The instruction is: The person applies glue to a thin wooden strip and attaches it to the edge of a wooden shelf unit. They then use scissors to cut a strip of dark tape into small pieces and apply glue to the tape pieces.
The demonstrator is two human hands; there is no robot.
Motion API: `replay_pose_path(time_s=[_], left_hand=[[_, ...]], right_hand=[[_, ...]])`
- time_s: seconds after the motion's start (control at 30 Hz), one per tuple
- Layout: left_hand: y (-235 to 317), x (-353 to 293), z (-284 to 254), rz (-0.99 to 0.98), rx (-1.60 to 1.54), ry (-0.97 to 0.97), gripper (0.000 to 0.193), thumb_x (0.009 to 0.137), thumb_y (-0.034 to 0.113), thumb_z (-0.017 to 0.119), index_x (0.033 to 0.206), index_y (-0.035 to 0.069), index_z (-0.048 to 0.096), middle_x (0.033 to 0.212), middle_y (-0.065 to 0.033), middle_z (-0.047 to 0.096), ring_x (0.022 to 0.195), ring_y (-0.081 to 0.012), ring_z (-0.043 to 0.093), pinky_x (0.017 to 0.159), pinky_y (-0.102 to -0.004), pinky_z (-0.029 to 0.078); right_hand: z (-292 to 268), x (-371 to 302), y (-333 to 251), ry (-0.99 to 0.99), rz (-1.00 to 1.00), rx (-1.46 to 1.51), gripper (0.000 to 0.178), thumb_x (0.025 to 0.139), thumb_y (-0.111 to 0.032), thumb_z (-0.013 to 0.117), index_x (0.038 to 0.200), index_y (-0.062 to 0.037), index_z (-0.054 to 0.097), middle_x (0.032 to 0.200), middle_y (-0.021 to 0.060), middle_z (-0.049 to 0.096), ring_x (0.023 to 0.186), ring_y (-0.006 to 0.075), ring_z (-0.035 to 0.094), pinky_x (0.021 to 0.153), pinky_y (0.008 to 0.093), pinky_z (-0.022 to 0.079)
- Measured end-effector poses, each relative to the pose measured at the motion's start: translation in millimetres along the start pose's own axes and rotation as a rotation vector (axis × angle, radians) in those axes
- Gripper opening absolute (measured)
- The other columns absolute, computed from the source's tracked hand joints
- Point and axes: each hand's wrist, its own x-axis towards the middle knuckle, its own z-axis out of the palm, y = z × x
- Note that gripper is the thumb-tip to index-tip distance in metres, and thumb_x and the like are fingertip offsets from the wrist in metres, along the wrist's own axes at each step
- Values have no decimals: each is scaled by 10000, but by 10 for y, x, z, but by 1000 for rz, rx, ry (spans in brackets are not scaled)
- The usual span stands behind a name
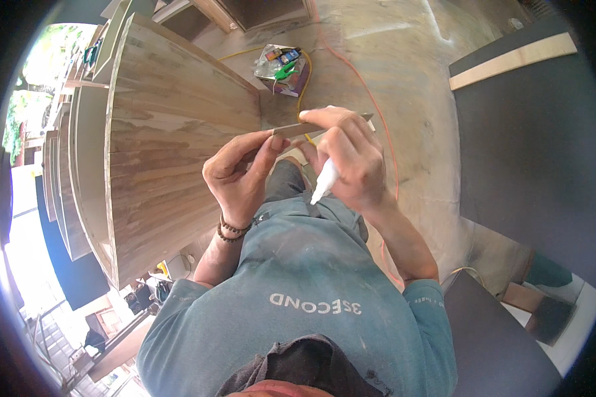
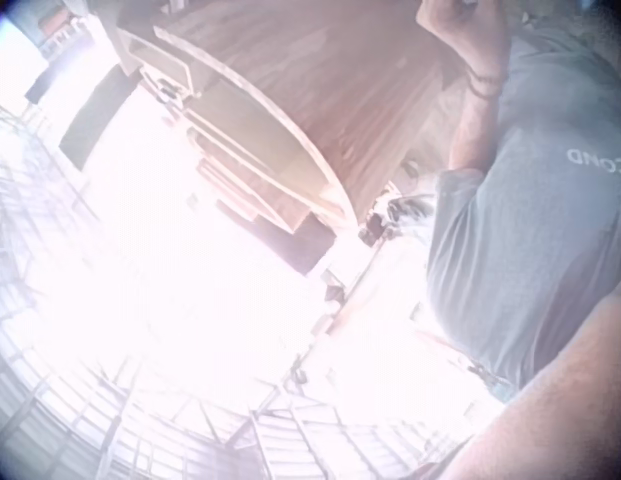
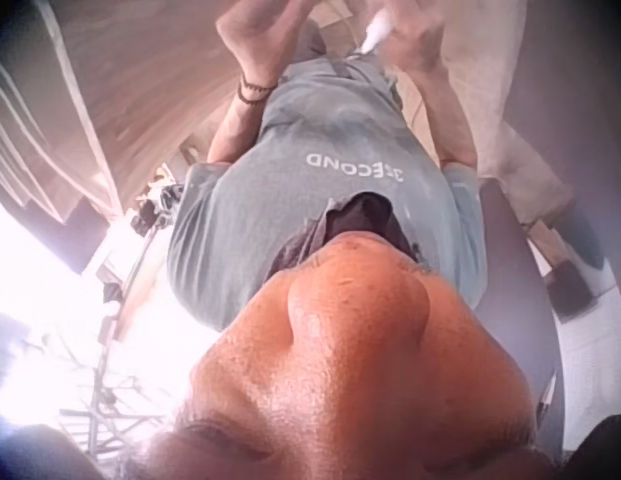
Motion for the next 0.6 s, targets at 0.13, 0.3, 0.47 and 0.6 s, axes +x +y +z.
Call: replay_pose_path(time_s=[0.13,0.3,0.47,0.6], left_hand=[[-64,290,-201,226,197,-31,173,817,10,832,982,11,780,887,-120,771,750,-166,744,664,-255,582],[-271,738,-476,434,331,-44,216,771,-2,840,976,39,786,893,-116,770,760,-213,754,654,-282,594],[-525,1350,-816,499,311,-45,233,743,-75,809,963,-8,775,907,-150,781,803,-233,774,679,-293,617],[-681,1795,-1142,527,301,-17,225,744,-71,803,962,-23,771,904,-154,777,799,-237,772,685,-299,624]], right_hand=[[2,349,62,-41,158,87,461,723,-182,912,778,-78,466,879,99,633,791,238,641,706,367,522],[1,794,245,-340,614,389,425,766,-230,878,863,-67,497,782,15,534,714,82,517,643,290,448],[332,1403,476,-567,780,601,358,883,-237,825,1008,-46,549,782,8,554,724,83,514,666,277,462],[738,1944,553,-739,486,404,409,882,-276,819,1124,-34,596,916,68,679,810,143,652,706,306,517]])
